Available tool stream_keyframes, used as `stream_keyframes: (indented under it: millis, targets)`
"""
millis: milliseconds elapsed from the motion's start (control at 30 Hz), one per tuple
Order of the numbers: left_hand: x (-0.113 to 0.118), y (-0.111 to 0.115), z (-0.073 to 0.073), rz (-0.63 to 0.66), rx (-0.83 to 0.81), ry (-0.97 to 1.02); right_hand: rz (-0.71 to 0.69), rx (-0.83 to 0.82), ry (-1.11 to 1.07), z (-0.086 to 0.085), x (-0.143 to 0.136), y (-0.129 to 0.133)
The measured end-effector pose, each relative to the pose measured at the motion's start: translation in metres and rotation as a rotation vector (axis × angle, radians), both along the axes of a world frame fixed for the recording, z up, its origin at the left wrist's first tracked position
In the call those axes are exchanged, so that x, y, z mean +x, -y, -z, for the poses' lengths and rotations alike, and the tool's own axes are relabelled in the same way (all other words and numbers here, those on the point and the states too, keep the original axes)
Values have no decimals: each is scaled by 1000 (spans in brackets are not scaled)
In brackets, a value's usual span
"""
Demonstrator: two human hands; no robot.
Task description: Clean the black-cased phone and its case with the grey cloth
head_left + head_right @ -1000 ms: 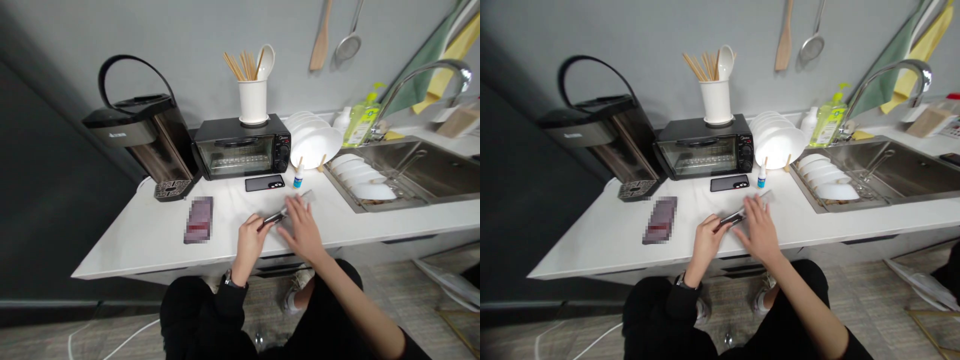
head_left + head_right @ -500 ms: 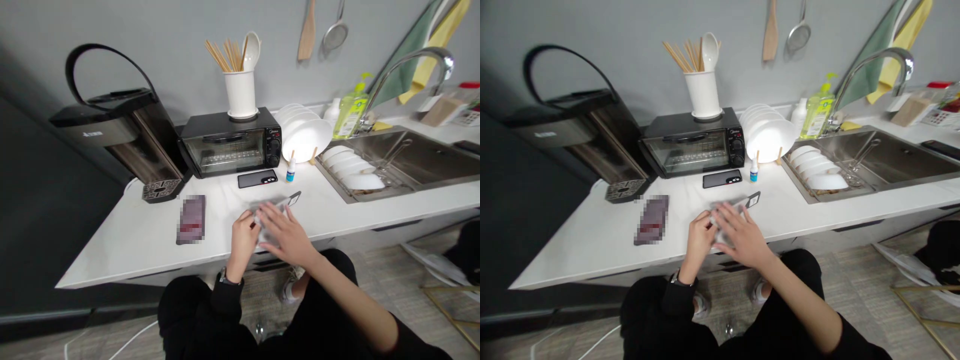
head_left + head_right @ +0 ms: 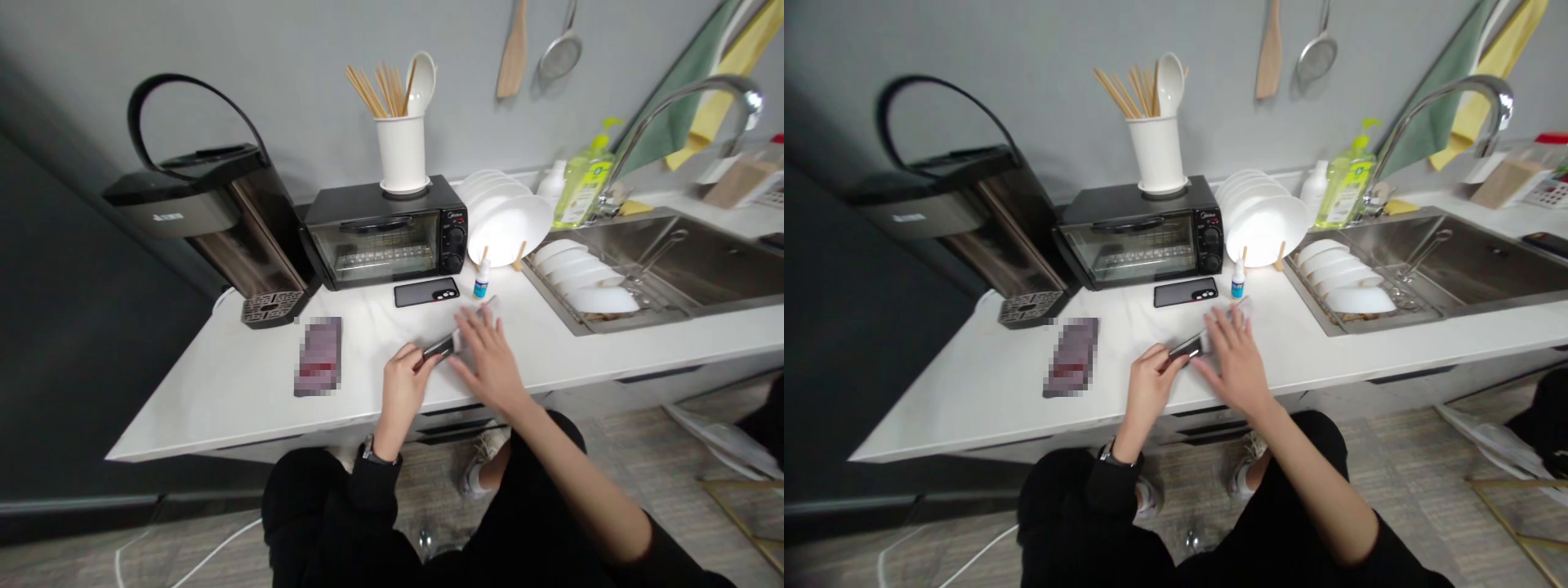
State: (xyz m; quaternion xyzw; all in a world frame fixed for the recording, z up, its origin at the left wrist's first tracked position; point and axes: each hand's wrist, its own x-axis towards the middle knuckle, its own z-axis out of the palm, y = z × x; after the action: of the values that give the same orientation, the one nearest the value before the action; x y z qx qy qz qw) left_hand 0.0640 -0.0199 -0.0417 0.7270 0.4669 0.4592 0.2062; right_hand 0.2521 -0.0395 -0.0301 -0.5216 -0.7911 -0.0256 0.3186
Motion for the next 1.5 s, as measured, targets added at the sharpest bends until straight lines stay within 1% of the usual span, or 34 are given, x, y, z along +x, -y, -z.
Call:
stream_keyframes:
  millis: [67,100,133,233,267,300,367,400,433,533,567,600,667,700,733,800,833,867,933,967,1000,1033,1100,1133,1167,1233,1267,1300,1333,1400,1433,1467,1500]
  targets:
    - [0,0,0,-5,1,0,-220,-29,100,0,-7,5]
    - [0,1,0,-7,3,-1,-285,-33,130,0,-10,6]
    - [0,1,0,-8,5,-2,-275,-21,123,0,-12,7]
    - [1,2,-1,-11,1,-14,-4,52,-8,1,-12,4]
    - [1,3,-1,-15,-2,-14,16,58,-17,1,-12,3]
    - [1,2,-1,-22,-4,-12,-36,50,10,1,-13,2]
    - [0,2,-1,-31,-4,-11,-256,15,114,0,-15,3]
    - [0,2,-1,-31,-2,-12,-315,8,136,0,-14,2]
    - [0,2,-1,-26,-2,-13,-288,13,118,-1,-13,2]
    - [-1,3,-1,10,-16,-12,21,49,-30,-2,-6,0]
    - [-1,3,-1,21,-19,-9,42,45,-38,-2,-4,0]
    - [-1,3,-1,23,-15,-4,-13,30,-8,-2,-2,0]
    - [-1,3,-1,19,2,-1,-209,-6,96,-2,-1,1]
    - [-1,2,-1,10,10,-1,-244,-10,120,-2,1,1]
    - [-1,2,-2,2,13,-1,-203,-1,109,-1,2,0]
    - [0,3,-2,-2,3,-2,-11,33,26,1,4,-3]
    - [1,3,-3,3,-4,-4,39,39,-1,2,5,-3]
    - [1,3,-3,6,-6,-5,17,32,6,4,4,-3]
    - [1,4,-3,0,3,-9,-174,-7,97,6,2,0]
    - [1,4,-3,-6,7,-11,-246,-21,135,6,2,1]
    - [1,4,-3,-11,9,-11,-245,-25,143,6,1,3]
    - [1,4,-3,-12,8,-8,-173,-16,116,5,1,4]
    - [0,4,-2,-3,-6,-6,23,10,26,4,0,6]
    - [0,4,-2,1,-16,-4,48,13,9,2,-2,7]
    - [0,3,-2,2,-24,0,0,6,24,1,-4,8]
    - [-1,2,-1,2,-26,8,-213,-31,116,0,-7,10]
    - [-1,2,-1,-1,-23,11,-275,-40,142,-1,-7,9]
    - [-1,2,-2,-3,-19,13,-263,-38,134,-1,-6,8]
    - [0,2,-2,-4,-18,13,-180,-25,93,-1,-4,6]
    - [0,2,-4,-4,-23,11,28,8,-14,0,-1,3]
    - [0,2,-4,1,-28,11,61,13,-35,0,-1,3]
    - [0,3,-4,3,-30,14,22,9,-18,0,-2,3]
    - [0,2,-4,2,-28,20,-71,-4,27,1,-3,4]
